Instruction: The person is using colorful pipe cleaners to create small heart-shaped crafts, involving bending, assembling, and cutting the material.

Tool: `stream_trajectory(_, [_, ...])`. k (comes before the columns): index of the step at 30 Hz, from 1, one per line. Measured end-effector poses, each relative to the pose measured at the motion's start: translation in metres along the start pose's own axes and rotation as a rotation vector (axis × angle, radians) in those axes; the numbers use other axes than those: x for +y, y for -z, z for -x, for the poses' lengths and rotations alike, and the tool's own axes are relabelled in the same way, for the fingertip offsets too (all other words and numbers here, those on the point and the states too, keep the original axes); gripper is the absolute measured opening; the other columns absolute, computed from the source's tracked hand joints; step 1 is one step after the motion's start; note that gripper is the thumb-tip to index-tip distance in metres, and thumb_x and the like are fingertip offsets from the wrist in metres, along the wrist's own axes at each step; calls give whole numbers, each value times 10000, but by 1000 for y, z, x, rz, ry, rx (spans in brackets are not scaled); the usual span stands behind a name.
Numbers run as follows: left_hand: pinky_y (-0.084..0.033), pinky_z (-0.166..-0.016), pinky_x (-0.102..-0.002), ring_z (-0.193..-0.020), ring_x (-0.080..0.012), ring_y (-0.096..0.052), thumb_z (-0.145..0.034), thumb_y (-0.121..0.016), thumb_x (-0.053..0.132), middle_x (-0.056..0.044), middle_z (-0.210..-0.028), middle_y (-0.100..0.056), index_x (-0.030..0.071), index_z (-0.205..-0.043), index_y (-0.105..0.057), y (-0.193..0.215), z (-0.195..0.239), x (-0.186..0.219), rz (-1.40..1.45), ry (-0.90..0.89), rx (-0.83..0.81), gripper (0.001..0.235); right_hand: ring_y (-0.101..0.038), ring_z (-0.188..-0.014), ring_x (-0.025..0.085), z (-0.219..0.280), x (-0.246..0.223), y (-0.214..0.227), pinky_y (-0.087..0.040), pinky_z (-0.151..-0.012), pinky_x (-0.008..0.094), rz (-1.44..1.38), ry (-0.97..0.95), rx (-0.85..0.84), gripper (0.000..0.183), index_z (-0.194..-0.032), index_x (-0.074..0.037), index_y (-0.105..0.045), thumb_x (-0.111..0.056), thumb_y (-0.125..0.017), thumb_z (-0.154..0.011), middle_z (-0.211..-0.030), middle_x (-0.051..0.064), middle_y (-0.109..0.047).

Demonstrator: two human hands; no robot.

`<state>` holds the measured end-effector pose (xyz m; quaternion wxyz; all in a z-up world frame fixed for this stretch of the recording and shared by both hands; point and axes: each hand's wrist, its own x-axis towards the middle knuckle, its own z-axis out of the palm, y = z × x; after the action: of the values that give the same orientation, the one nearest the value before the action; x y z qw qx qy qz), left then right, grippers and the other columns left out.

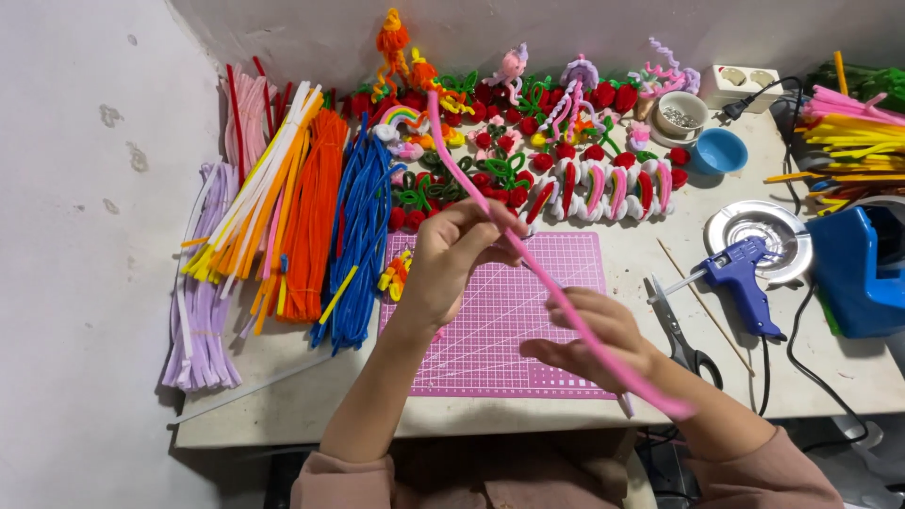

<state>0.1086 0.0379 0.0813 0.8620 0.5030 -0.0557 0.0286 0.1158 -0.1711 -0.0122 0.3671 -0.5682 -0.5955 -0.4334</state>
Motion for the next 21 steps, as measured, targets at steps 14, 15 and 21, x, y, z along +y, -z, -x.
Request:
stream_trajectory(14, [-481,-622,-271,-756,-161,-618,-1090,-437,243,-127,-1058,-701,18,-1174,-658,-68,38,71,-709,-588,-205,326,-715,-858,330,-152,-30,41,-653,-742,405,196,-735,464,213,-1325,21,-358,17,-499,-1165,-991,295,-635])
stream_trajectory(15, [-481,-622,-271,-756,-161,-618,-1090,-437,243,-127,-1058,-701,18,-1174,-658,-65,38,66,-709,-590,-206,326,-715,-858,330,-157,-33,40,-653,-742,405,197,-733,464,213,-1325,21,-358,17,-499,-1165,-991,295,-635])
stream_trajectory(21, [-615,-749,-254,-856,-180,-660,-1021,-605,106,-123,-1052,-665,-25,-1243,-659,-59,34,63,-707,-568,-135,263,-648,-1008,283,-145,-20,44,-584,-904,316,-29,-878,433,99,-1084,100,-576,74,-640,-1014,-1042,219,-634])
